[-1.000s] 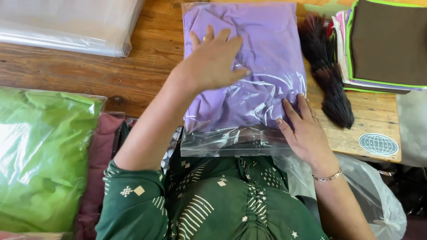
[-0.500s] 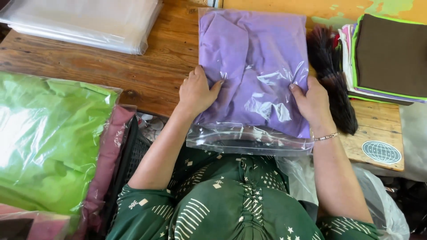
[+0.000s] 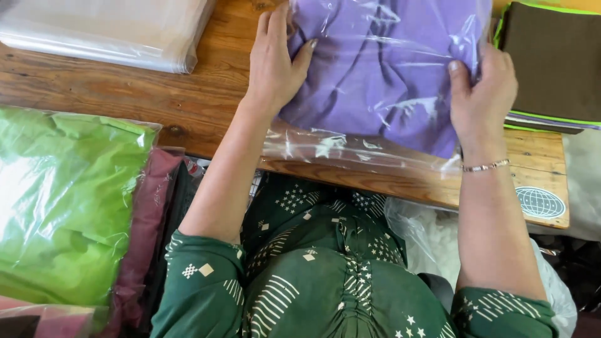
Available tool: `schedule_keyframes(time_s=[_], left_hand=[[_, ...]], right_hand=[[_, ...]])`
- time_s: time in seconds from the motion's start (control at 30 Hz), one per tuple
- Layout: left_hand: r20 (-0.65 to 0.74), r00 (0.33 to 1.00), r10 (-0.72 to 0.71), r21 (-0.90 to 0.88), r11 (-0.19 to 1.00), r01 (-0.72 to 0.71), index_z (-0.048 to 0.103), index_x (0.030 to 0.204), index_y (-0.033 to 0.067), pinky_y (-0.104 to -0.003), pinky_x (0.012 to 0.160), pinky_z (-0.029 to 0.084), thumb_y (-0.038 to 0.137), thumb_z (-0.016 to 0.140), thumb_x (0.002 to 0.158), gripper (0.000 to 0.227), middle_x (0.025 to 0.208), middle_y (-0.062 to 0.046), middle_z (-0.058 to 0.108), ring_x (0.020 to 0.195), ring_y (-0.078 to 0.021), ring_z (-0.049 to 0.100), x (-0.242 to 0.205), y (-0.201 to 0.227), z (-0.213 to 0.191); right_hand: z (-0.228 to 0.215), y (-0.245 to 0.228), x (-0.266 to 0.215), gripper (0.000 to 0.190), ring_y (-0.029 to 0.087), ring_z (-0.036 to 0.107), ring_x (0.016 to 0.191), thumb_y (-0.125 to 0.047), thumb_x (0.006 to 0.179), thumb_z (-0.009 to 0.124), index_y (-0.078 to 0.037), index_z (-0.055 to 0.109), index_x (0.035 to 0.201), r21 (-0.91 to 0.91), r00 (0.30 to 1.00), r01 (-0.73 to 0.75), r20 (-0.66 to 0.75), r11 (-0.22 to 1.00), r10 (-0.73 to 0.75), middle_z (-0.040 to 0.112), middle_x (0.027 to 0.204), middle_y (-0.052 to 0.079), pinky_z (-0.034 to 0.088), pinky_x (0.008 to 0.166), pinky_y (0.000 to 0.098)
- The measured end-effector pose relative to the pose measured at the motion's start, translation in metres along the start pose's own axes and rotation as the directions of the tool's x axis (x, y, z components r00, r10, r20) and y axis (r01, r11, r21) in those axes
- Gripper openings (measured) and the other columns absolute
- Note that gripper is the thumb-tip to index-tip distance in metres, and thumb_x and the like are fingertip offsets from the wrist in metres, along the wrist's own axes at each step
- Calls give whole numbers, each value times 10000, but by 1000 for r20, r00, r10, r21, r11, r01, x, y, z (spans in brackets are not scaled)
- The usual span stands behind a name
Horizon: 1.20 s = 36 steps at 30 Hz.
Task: The person places a folded purple garment into a clear plastic bag, presses out air, and seals the zipper closure. The person then uses a brush to smooth the surface of the bag and places it with other packed items.
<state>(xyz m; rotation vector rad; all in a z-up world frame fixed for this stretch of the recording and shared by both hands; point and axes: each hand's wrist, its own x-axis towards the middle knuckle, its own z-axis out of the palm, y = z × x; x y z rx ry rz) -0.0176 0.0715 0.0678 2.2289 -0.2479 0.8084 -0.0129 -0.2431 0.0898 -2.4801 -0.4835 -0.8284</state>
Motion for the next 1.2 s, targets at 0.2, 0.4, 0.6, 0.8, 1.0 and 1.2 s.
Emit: schedule_keyframes(time_s=[0.2, 0.4, 0.6, 0.8, 1.0, 1.2], left_hand=[[138, 988, -73, 317, 948, 26, 239, 1380, -23, -550, 948, 428, 384, 658, 954, 723, 1373, -260, 301, 1199, -447, 447, -16, -11, 9], [454, 851, 262, 62, 944, -323, 458, 1294, 44, -561, 1009, 394, 513, 614, 870, 651, 1354, -228, 387, 1244, -382, 431, -66, 69, -19], [655, 713, 251, 151, 881, -448, 428, 1359, 125, -637, 1084, 153, 680, 722, 666, 935, 1465, -216, 217, 1371, -448, 147, -105, 62, 5], [745, 641, 184, 155, 887, -434, 371, 1411, 129, -606, 1101, 54, 722, 605, 729, 934, 1512, -210, 103, 1387, -438, 28, -95, 46, 26], [777, 614, 138, 115, 928, -354, 382, 1399, 124, -587, 1100, 61, 675, 628, 731, 901, 1514, -181, 123, 1388, -423, 61, -78, 50, 26], [667, 715, 207, 125, 916, -382, 518, 1288, 126, -634, 1056, 200, 419, 686, 797, 596, 1445, -190, 290, 1337, -450, 234, -83, 45, 36]], right_hand=[[-3, -12, -19, 604, 457, 328, 1247, -343, 1006, 422, 73, 269, 1416, -139, 801, -358, 463, 923, 381, 291, 1365, 308, 291, 1018, 527], [-55, -47, -71, 596, 348, 495, 1140, -306, 811, 675, 75, 537, 1249, 43, 845, 65, 529, 997, -78, 492, 1241, 260, 419, 988, 429], [-47, -37, -119, 645, 335, 495, 1166, -350, 726, 698, -68, 513, 1276, -84, 655, 35, 754, 996, 41, 403, 1356, 198, 412, 1000, 430], [-40, -22, -137, 462, 329, 569, 1055, -212, 732, 727, -17, 634, 1141, 5, 840, 173, 521, 985, -150, 504, 1245, 225, 509, 930, 390], [-50, -22, -132, 229, 221, 611, 833, -45, 807, 689, 25, 669, 1024, 84, 898, 117, 417, 990, -141, 564, 1047, 161, 531, 823, 305], [-41, -13, -137, 229, 180, 611, 845, -184, 822, 695, -48, 695, 1006, -82, 900, 103, 432, 991, -57, 603, 980, 51, 529, 692, 318]])
